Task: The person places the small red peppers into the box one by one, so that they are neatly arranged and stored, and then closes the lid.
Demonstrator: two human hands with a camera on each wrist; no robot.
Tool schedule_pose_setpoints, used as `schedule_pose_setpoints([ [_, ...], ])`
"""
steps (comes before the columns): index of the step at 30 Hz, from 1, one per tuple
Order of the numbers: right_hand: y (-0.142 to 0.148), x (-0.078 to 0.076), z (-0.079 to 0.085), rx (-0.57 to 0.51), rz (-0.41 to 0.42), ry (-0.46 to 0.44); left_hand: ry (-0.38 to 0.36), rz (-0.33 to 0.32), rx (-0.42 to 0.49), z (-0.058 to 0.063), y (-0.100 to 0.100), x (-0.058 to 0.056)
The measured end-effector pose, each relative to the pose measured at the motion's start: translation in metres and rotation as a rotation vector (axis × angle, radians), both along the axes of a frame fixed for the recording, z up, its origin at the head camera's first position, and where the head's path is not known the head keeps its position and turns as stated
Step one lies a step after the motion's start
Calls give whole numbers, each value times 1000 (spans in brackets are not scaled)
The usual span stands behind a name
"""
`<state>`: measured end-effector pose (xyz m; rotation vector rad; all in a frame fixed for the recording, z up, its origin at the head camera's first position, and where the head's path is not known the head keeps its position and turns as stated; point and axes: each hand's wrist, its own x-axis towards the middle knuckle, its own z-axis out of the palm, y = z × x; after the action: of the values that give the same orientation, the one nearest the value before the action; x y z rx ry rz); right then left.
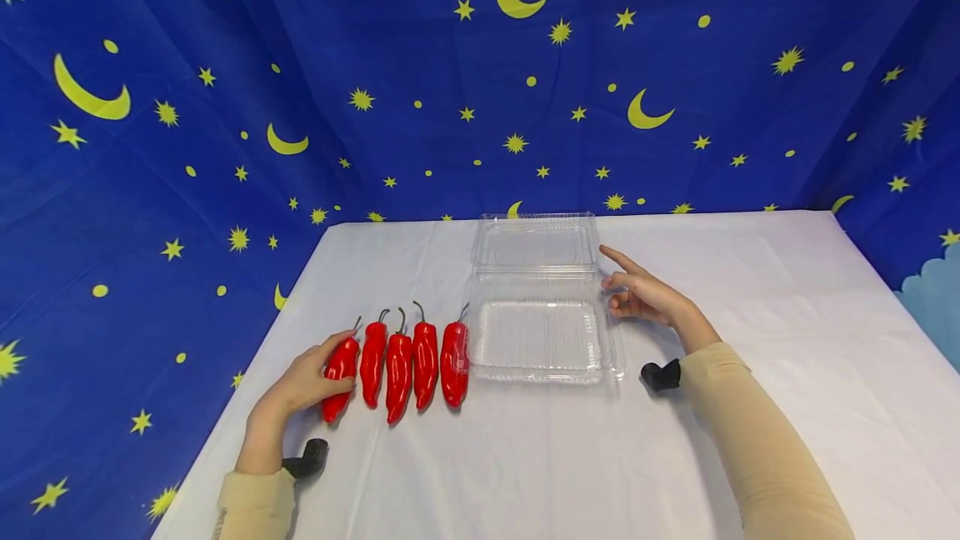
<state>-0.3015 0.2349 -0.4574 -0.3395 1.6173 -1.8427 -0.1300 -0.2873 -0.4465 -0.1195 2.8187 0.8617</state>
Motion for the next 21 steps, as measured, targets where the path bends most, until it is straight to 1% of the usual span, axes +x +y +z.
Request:
schedule_pose_setpoints([
  [3, -2, 1, 1, 36, -38, -7, -9, 8, 18, 0, -2, 0],
  [8, -2, 0, 2, 46, -40, 3, -6, 12, 94, 4, -9, 0],
  [11, -2, 0, 2, 46, -36, 14, -9, 6, 133, 10, -13, -1],
  [14, -2, 1, 3, 45, -36, 19, -11, -1, 171, 18, -17, -4],
  [15, -2, 1, 4, 47, -39, 17, -8, -7, 200, 22, -19, -5],
  [17, -2, 1, 3, 47, -44, 10, -5, -27, 285, 29, -22, -8],
  [19, -3, 0, 3, 49, -51, 1, 5, -66, 388, 37, -25, -12],
  [21, -3, -1, 2, 50, -51, -3, 12, -123, 493, 45, -26, -17],
])
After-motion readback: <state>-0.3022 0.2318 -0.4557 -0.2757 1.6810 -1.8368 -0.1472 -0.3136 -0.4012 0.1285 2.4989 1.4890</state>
